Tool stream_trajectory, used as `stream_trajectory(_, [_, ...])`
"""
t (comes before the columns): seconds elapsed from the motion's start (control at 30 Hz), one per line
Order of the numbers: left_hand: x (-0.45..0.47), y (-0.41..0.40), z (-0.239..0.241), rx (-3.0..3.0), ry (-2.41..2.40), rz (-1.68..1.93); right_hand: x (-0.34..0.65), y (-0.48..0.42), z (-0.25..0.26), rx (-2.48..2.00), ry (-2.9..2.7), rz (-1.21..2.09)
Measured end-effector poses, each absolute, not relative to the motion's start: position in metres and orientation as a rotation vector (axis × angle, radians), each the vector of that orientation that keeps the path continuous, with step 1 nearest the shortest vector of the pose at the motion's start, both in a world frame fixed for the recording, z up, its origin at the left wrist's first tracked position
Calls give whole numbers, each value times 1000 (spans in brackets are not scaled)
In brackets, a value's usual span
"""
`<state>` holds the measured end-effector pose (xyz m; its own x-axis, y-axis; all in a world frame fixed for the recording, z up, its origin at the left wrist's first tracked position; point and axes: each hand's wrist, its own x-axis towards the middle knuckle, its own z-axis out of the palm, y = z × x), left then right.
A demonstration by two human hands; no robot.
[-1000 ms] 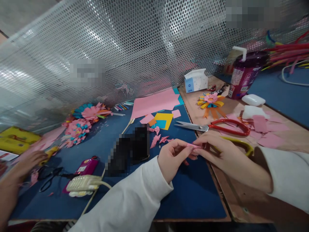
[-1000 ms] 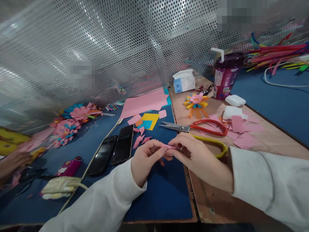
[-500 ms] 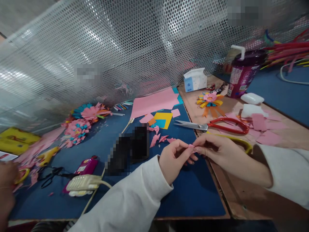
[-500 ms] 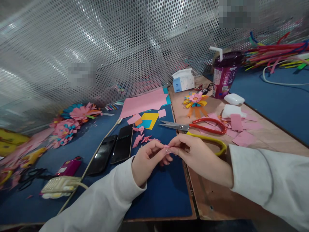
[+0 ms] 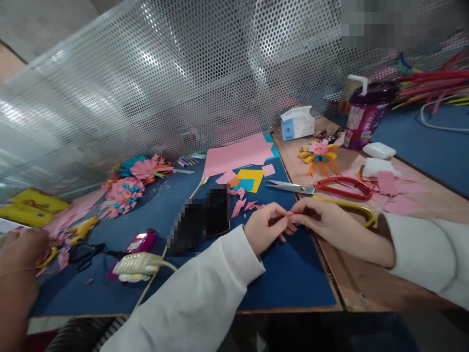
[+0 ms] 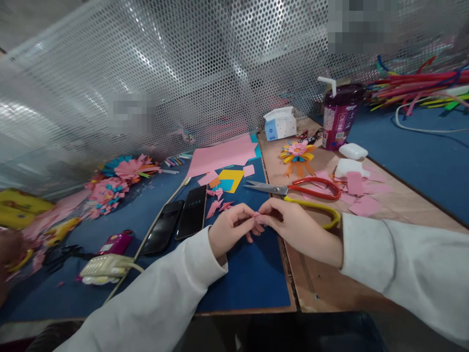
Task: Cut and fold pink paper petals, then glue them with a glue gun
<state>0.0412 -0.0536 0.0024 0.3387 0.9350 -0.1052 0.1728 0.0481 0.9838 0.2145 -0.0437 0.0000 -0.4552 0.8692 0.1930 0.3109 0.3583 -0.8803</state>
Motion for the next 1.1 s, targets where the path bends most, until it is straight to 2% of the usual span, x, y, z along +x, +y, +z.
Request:
stream_trajectory(0.33, [30, -32, 0, 1479, 967, 688, 209, -30, -1, -1098, -1981, 949])
stream_trajectory(0.6, [31, -25, -1, 1480, 1009, 732, 207, -19, -12, -947, -2024, 520])
stream_trajectory(0.97, [32, -19, 0, 1400, 1044, 822, 198, -13, -18, -995, -2049, 334])
stream_trajectory(1.1, [29, -18, 3, 1360, 1037, 859, 197, -18, -15, -951, -2180, 0])
